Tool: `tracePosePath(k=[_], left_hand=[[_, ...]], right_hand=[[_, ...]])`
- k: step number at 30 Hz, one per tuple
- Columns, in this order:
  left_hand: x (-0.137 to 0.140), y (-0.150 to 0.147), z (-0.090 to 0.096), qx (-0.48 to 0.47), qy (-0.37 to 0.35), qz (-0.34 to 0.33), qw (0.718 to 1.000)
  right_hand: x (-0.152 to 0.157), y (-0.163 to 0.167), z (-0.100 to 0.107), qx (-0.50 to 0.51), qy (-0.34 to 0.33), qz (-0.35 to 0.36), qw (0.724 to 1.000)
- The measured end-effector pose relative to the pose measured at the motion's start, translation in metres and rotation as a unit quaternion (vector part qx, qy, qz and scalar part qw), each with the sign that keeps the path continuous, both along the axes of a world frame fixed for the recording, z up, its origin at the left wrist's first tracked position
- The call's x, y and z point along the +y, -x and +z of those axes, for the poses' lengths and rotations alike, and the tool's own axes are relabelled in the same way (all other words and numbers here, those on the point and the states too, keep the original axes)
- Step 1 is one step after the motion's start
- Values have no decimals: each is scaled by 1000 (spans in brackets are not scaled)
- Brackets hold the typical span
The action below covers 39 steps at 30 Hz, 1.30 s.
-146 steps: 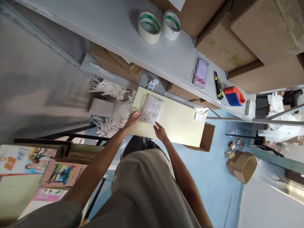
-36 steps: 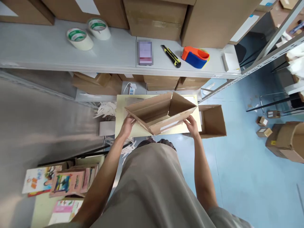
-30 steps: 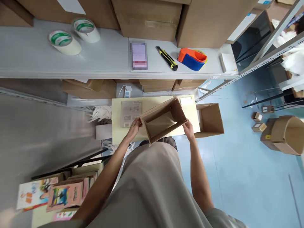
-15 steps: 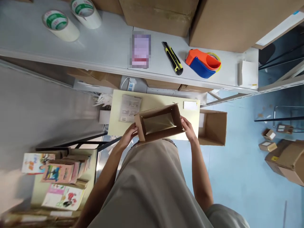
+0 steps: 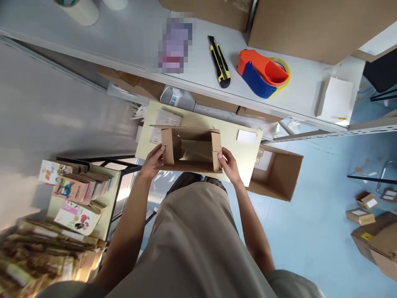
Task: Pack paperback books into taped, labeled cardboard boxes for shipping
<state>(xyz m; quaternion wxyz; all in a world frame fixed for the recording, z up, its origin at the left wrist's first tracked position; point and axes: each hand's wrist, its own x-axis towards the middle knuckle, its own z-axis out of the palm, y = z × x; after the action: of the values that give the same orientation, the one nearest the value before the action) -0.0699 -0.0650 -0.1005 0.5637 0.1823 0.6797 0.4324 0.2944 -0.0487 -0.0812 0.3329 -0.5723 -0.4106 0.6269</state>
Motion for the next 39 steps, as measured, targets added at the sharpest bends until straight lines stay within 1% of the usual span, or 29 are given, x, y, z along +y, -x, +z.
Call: tracePosePath(k=[4,9,13,17,20,23,28,30,33,36,38,39], left_hand=[[-1,-4,-1,6,4,19,1000],[0,-14,4,31,-12,-5,999],[8,-19,7,34,-22,-14,999],[20,-15,10,41,-42,-35,998],[33,-8,12,40,-42,-75,995],[47,-3,11,45,-48,-118,991],[67,1,7,43,-67,-155,985],[71,7,6,39,-74,-183,980],[69,29,7,52,-91,-234,967],[56,61,12,74,-104,-291,948],[45,76,18,76,-128,-350,925],[41,79,22,72,-141,-374,914]], right_hand=[[1,1,-3,13,-7,-4,1000],[3,-1,-2,-1,-3,-21,1000],[6,-4,-1,-62,3,-39,997],[5,0,4,-132,-18,-58,989],[3,6,11,-163,-39,-78,983],[1,13,13,-171,-55,-100,979],[6,25,5,-192,-39,-119,973],[10,29,5,-195,-36,-131,971],[8,29,10,-178,-38,-151,972],[-7,17,24,-169,-68,-167,969],[-23,7,35,-150,-83,-149,974],[-30,3,40,-131,-83,-127,980]])
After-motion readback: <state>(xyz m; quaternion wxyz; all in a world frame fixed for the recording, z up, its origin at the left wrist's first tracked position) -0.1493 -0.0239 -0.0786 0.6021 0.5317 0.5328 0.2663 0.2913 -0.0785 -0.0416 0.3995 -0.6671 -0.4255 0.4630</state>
